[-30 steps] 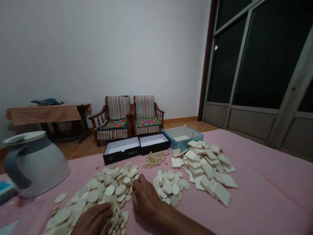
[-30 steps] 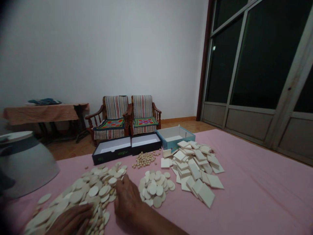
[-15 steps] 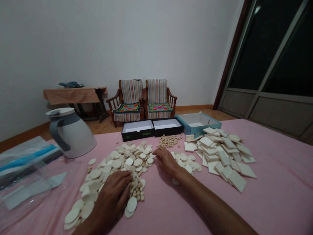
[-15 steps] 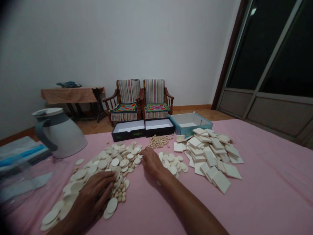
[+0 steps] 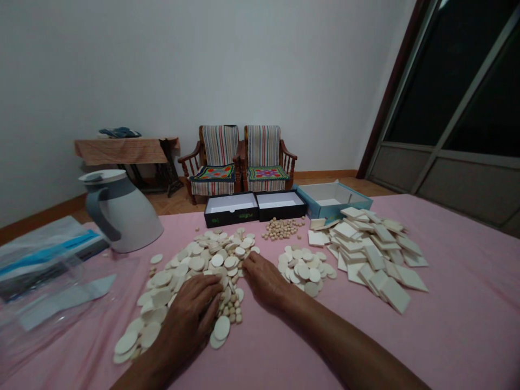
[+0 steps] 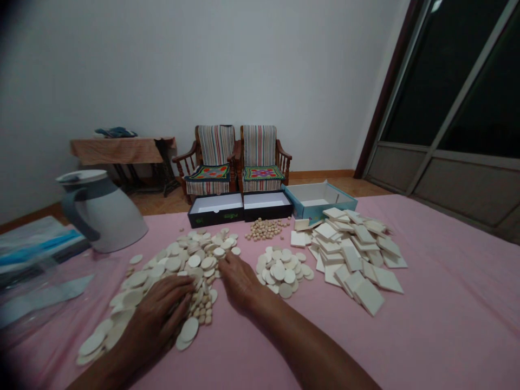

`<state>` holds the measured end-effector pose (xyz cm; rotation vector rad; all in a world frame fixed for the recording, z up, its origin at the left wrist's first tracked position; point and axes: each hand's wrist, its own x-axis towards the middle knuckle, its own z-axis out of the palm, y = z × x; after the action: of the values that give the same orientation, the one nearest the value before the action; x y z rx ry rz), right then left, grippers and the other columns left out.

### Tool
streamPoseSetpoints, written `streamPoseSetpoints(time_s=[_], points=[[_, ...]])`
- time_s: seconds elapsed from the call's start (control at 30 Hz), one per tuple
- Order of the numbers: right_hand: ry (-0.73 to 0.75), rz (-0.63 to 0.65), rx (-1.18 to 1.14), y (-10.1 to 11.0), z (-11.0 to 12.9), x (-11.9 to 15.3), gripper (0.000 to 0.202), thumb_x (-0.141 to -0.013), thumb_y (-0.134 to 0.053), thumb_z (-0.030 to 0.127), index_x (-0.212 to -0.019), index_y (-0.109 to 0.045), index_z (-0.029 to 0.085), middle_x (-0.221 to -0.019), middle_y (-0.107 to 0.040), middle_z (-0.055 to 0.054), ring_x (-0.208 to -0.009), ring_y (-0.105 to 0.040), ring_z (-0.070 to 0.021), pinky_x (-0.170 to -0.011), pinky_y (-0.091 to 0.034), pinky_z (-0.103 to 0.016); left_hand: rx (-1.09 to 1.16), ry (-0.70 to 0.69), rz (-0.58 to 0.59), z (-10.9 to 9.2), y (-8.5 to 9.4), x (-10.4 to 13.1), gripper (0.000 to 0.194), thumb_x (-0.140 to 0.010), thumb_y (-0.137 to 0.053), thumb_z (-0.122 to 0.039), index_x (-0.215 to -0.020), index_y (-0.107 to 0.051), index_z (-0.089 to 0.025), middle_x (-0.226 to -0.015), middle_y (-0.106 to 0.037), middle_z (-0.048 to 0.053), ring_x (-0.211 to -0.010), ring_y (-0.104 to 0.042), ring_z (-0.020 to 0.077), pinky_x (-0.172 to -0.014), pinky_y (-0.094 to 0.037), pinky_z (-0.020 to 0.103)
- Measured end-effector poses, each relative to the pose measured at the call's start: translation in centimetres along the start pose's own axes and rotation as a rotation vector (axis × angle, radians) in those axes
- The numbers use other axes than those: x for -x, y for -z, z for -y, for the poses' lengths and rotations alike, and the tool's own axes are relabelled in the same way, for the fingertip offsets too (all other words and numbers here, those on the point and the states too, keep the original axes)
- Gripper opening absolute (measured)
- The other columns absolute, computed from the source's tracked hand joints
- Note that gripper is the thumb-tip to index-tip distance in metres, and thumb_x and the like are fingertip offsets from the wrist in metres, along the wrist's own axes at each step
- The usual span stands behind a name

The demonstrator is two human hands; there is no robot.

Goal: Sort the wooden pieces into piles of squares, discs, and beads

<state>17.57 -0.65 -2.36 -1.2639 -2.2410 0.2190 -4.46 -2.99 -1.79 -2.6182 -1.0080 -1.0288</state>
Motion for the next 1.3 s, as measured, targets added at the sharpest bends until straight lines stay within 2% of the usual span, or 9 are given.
streamPoseSetpoints(time_s=[0.1, 0.27, 0.4, 0.6, 0.73, 0.87, 0.97, 1.17, 1.3], points=[[-0.05, -0.005, 0.022, 0.3, -0.4, 0.2, 0.019, -0.089, -0.043, 0.008, -0.098, -0.055, 0.022, -0.104, -0.055, -0.005, -0.088, -0.053, -0.0167, -0.075, -0.041, -0.026, -0.003, -0.002, -0.001, 0.0, 0.0, 0.0, 0.019, -0.092, -0.052, -0.022, -0.105, -0.065, -0.02, -0.109, -0.068, 0.008, -0.104, -0.062, 0.0219, -0.093, -0.05, 0.04], [-0.334, -0.108, 0.13, 2.7, -2.9, -0.7, 0.026, -0.078, -0.046, 0.001, -0.095, -0.056, 0.018, -0.1, -0.055, -0.008, -0.085, -0.052, -0.0192, -0.073, -0.041, -0.028, 0.003, 0.003, 0.006, -0.1, 0.1, -0.1, 0.017, -0.093, -0.052, -0.022, -0.102, -0.066, -0.02, -0.108, -0.068, 0.008, -0.103, -0.062, 0.0217, -0.092, -0.05, 0.04], [-0.306, -0.268, 0.084, 3.9, -4.2, -1.3, 0.033, -0.08, -0.042, -0.001, -0.104, -0.058, 0.016, -0.11, -0.054, -0.012, -0.097, -0.051, -0.0204, -0.081, -0.042, -0.029, 0.001, 0.0, -0.002, -0.1, 0.1, 0.0, 0.017, -0.093, -0.052, -0.023, -0.103, -0.066, -0.02, -0.108, -0.068, 0.008, -0.103, -0.062, 0.022, -0.092, -0.05, 0.041], [-0.083, -0.08, 0.002, 2.1, -2.2, -0.6, 0.02, -0.087, -0.046, 0.006, -0.095, -0.059, 0.019, -0.098, -0.059, -0.006, -0.096, -0.05, -0.0187, -0.084, -0.039, -0.029, 0.006, 0.015, 0.013, -0.1, 0.1, 0.0, 0.018, -0.093, -0.053, -0.024, -0.104, -0.066, -0.02, -0.109, -0.068, 0.008, -0.104, -0.062, 0.0222, -0.093, -0.05, 0.041], [-0.101, 0.014, 0.055, 1.0, -1.4, -0.4, 0.012, -0.088, -0.053, 0.012, -0.094, -0.06, 0.019, -0.1, -0.059, -0.006, -0.096, -0.047, -0.0196, -0.084, -0.038, -0.031, 0.007, 0.014, 0.013, -0.2, 0.2, -0.1, 0.018, -0.093, -0.052, -0.023, -0.104, -0.066, -0.02, -0.11, -0.067, 0.008, -0.105, -0.061, 0.0221, -0.093, -0.05, 0.04], [-0.126, -0.028, 0.06, 0.8, -1.5, -0.4, 0.019, -0.086, -0.056, 0.015, -0.103, -0.061, 0.019, -0.106, -0.058, -0.008, -0.101, -0.047, -0.0205, -0.086, -0.038, -0.032, 0.011, 0.009, 0.008, -0.3, 0.3, -0.2, 0.018, -0.093, -0.052, -0.022, -0.103, -0.066, -0.02, -0.109, -0.068, 0.008, -0.104, -0.062, 0.0213, -0.093, -0.05, 0.039], [-0.158, -0.002, 0.094, 2.9, -1.7, -0.7, 0.027, -0.081, -0.057, 0.013, -0.106, -0.063, 0.016, -0.107, -0.058, -0.01, -0.1, -0.05, -0.0206, -0.085, -0.039, -0.032, 0.002, 0.005, 0.005, -0.3, 0.4, -0.1, 0.018, -0.093, -0.051, -0.022, -0.104, -0.066, -0.019, -0.109, -0.068, 0.008, -0.104, -0.062, 0.0217, -0.093, -0.05, 0.04], [-0.193, 0.477, 0.165, 10.6, -3.6, -0.8, 0.019, -0.072, -0.069, 0.024, -0.09, -0.071, 0.019, -0.093, -0.066, -0.006, -0.087, -0.057, -0.0216, -0.074, -0.04, -0.03, 0.0, 0.018, 0.016, -0.3, 0.3, 0.0, 0.018, -0.093, -0.051, -0.023, -0.103, -0.066, -0.019, -0.109, -0.068, 0.008, -0.105, -0.062, 0.0218, -0.094, -0.05, 0.04], [-0.2, 0.281, 0.101, 9.8, -4.1, -0.8, 0.017, -0.076, -0.062, 0.013, -0.091, -0.069, 0.017, -0.093, -0.067, -0.006, -0.084, -0.058, -0.0178, -0.074, -0.041, -0.028, 0.004, 0.024, 0.015, -0.2, 0.1, 0.0, 0.018, -0.093, -0.052, -0.023, -0.104, -0.066, -0.02, -0.11, -0.068, 0.009, -0.105, -0.062, 0.0223, -0.094, -0.05, 0.04]])
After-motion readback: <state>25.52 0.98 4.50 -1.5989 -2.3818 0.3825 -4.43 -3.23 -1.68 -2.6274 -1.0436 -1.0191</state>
